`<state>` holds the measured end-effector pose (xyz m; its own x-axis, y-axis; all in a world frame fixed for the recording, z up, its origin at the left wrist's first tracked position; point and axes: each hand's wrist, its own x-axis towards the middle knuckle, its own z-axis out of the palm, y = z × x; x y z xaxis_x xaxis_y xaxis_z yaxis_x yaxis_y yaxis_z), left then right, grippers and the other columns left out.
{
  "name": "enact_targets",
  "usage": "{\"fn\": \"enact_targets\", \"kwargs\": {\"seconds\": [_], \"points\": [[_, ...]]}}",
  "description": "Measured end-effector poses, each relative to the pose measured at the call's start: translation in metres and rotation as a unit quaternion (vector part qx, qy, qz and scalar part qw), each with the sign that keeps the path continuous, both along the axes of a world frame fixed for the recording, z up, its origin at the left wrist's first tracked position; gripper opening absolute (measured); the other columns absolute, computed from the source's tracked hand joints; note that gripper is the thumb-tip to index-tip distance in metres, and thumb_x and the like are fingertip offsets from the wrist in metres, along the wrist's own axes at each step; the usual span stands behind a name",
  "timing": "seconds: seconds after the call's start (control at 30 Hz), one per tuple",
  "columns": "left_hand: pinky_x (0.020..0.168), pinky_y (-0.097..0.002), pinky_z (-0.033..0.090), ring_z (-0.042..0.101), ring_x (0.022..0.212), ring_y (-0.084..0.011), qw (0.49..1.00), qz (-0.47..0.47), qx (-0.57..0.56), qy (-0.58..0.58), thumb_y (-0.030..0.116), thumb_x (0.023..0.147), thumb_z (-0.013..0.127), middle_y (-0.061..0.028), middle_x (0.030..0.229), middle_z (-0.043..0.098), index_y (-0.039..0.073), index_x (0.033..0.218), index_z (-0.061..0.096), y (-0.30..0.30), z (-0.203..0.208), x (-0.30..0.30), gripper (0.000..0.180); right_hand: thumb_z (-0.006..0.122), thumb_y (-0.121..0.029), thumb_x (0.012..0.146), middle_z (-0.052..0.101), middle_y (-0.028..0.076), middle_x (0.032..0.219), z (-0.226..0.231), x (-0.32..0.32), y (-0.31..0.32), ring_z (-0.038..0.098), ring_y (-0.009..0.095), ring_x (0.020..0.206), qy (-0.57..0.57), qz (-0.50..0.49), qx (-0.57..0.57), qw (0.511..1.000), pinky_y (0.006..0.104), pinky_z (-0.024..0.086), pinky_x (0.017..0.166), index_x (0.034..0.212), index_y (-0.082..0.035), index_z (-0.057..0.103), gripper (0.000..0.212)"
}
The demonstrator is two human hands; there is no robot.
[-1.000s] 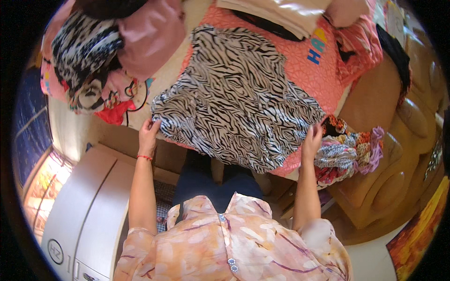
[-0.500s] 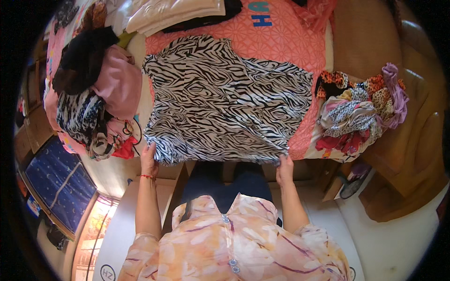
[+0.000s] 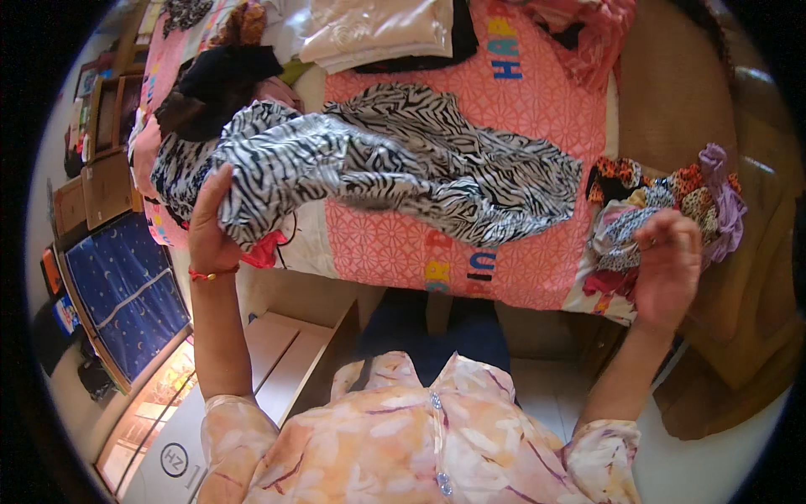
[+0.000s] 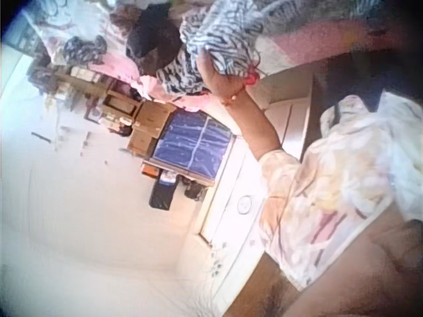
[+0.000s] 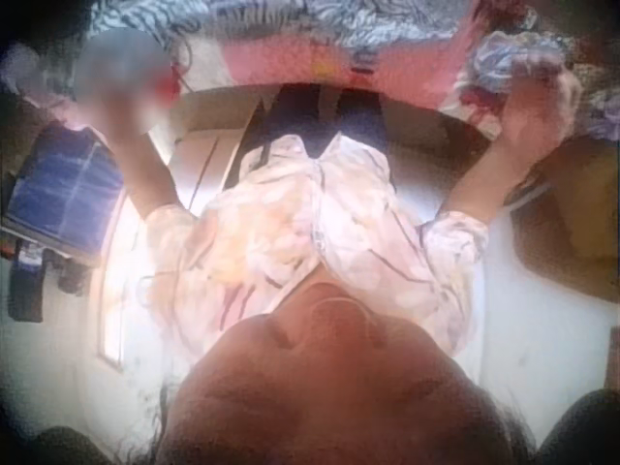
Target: The person folds several garments on a bed, including a cream-colored top, a white top, a pink top, and a zebra-print top. Each item is smoothed, folded into a compact rectangle, and placed on the bed.
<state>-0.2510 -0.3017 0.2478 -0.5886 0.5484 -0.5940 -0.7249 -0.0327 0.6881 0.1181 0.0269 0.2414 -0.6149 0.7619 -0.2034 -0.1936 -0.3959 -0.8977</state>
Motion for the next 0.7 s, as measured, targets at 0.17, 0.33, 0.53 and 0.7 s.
{"fn": "enact_targets", "kwargs": {"seconds": [0.17,0.33,0.53,0.7], "points": [[0.08,-0.0295,0.053,0.064,0.09,-0.0164,0.999,-0.011,-0.042,0.014,0.01,0.091,0.051,-0.0089,0.105,0.064,-0.002,0.116,0.052,-0.01,-0.031,0.022,0.028,0.056,-0.008,0.09,0.062,0.002,0.09,-0.086,-0.026,-0.064,0.058,0.01,0.08,-0.253,0.121,0.043,0.959,0.0244,0.048,0.071,0.1,-0.002,0.061,0.013],[0.08,-0.0325,0.054,0.064,0.091,-0.0185,0.994,0.047,-0.076,-0.061,0.008,0.09,0.052,-0.0095,0.106,0.064,-0.002,0.117,0.052,-0.036,-0.071,0.041,0.029,0.064,-0.006,0.078,0.057,0.013,0.114,-0.159,-0.095,-0.115,0.062,0.024,0.081,-0.277,0.166,0.297,0.899,0.0306,0.051,0.07,0.108,-0.004,0.06,0.03],[0.082,-0.0308,0.053,0.064,0.091,-0.017,0.993,0.065,-0.089,-0.037,0.007,0.09,0.051,-0.0088,0.106,0.064,-0.001,0.118,0.052,-0.05,-0.076,0.042,0.029,0.064,-0.005,0.076,0.058,0.013,0.112,-0.189,-0.124,-0.091,0.062,0.03,0.089,-0.277,0.211,0.463,0.815,0.0361,0.051,0.075,0.106,-0.009,0.063,0.03],[0.082,-0.0292,0.052,0.064,0.093,-0.0163,0.985,0.088,-0.149,0.001,0.007,0.092,0.047,-0.0098,0.111,0.062,-0.002,0.124,0.048,-0.08,-0.057,0.05,0.033,0.055,0.005,0.08,0.062,0.015,0.11,-0.105,-0.067,-0.073,0.061,0.03,0.1,-0.233,0.206,0.434,0.846,0.0334,0.046,0.088,0.104,0.0,0.062,0.025]]}}
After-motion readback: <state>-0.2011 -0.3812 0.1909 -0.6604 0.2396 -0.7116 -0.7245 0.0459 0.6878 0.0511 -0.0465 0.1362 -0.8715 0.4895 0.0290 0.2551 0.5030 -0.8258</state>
